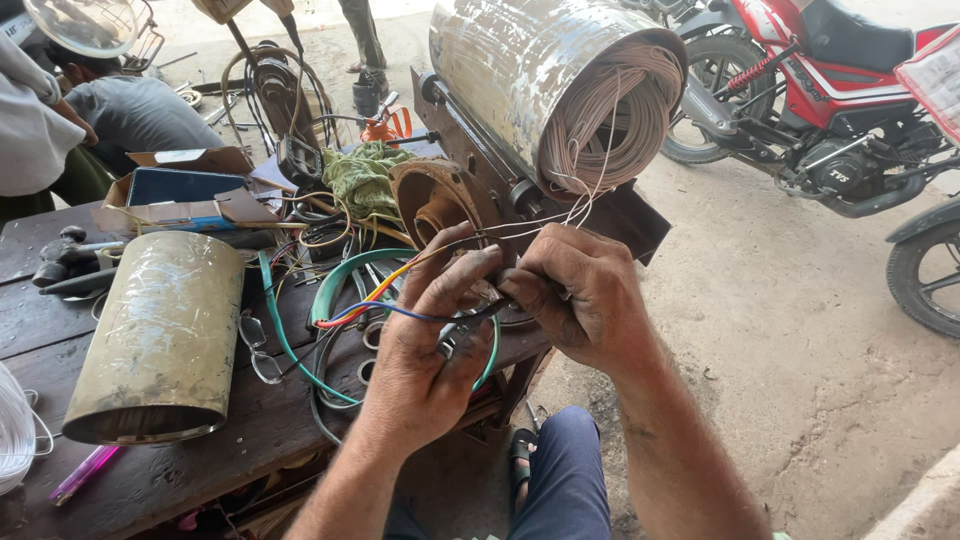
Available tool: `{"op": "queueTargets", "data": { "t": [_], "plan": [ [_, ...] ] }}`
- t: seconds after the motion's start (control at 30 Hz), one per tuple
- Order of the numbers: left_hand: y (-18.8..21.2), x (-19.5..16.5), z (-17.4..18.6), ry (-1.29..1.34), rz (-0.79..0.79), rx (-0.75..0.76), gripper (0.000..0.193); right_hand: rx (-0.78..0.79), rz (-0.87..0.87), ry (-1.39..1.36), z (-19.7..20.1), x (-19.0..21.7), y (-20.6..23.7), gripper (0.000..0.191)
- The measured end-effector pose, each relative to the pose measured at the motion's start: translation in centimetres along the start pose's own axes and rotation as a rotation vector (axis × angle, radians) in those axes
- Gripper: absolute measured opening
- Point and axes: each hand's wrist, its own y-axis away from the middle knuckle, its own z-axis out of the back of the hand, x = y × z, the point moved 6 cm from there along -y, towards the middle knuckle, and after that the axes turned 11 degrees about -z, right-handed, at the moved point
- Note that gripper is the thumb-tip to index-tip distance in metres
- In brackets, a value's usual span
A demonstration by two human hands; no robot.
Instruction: The person strips insulation from multiple colored wires using a knife, twists the exposed strands, and wraps the connections with electrical tape. The person uses pliers to cut and adjust the wires while working at a cluttered workbench.
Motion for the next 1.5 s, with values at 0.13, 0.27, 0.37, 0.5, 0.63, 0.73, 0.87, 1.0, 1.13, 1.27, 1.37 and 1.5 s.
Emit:
{"op": "queueTargets", "data": {
  "t": [0.13, 0.27, 0.37, 0.5, 0.63, 0.73, 0.87, 1.0, 1.13, 1.27, 1.37, 1.5],
  "plan": [
    [-0.5, 0.3, 0.6, -0.188, -0.019, 0.032, 0.037, 0.071, -0.079, -0.236, 0.3, -0.4, -0.3, 0.017],
    [0.1, 2.1, -0.7, 0.103, 0.221, 0.043, 0.034, 0.24, -0.019, -0.19, 1.5, 0.2, 0.1, 0.016],
    [0.2, 2.1, -1.1, 0.043, 0.15, 0.058, 0.034, 0.303, 0.013, -0.151, 2.1, -0.1, 0.1, 0.023],
    [0.6, 2.1, -1.4, 0.027, 0.092, 0.064, 0.034, 0.223, 0.006, -0.112, 1.8, -0.3, 0.4, 0.021],
    [2.0, 2.5, -2.8, 0.286, 0.205, -0.071, 0.021, 0.139, 0.03, -0.11, 1.3, 0.1, 0.8, 0.02],
    [4.1, 3.7, -4.8, 0.737, 0.552, -0.225, 0.022, 0.134, 0.048, -0.107, 1.5, 0.1, 0.8, 0.018],
    [4.6, 3.7, -5.8, 0.977, 0.554, -0.282, 0.034, 0.184, 0.058, -0.167, 1.6, -0.7, 0.8, 0.021],
    [4.3, 4.1, -5.4, 0.963, 0.577, -0.283, 0.045, 0.076, 0.073, -0.136, 1.1, -1.1, 1.0, 0.026],
    [3.4, 2.7, -3.5, 0.759, 0.399, -0.342, 0.027, 0.025, 0.055, -0.142, 0.8, -1.0, 1.0, 0.019],
    [2.0, 0.2, -2.7, 0.637, 0.154, -0.198, 0.074, 0.045, 0.086, -0.06, 0.6, -0.3, 0.7, 0.022],
    [1.3, 0.1, -2.0, 0.589, 0.091, -0.114, 0.081, 0.055, 0.078, 0.004, 0.4, 0.1, 0.5, 0.023],
    [1.4, 2.2, -0.9, 0.366, 0.188, -0.079, 0.06, 0.076, 0.066, 0.148, 0.0, 0.5, 0.5, 0.027]
  ]
}}
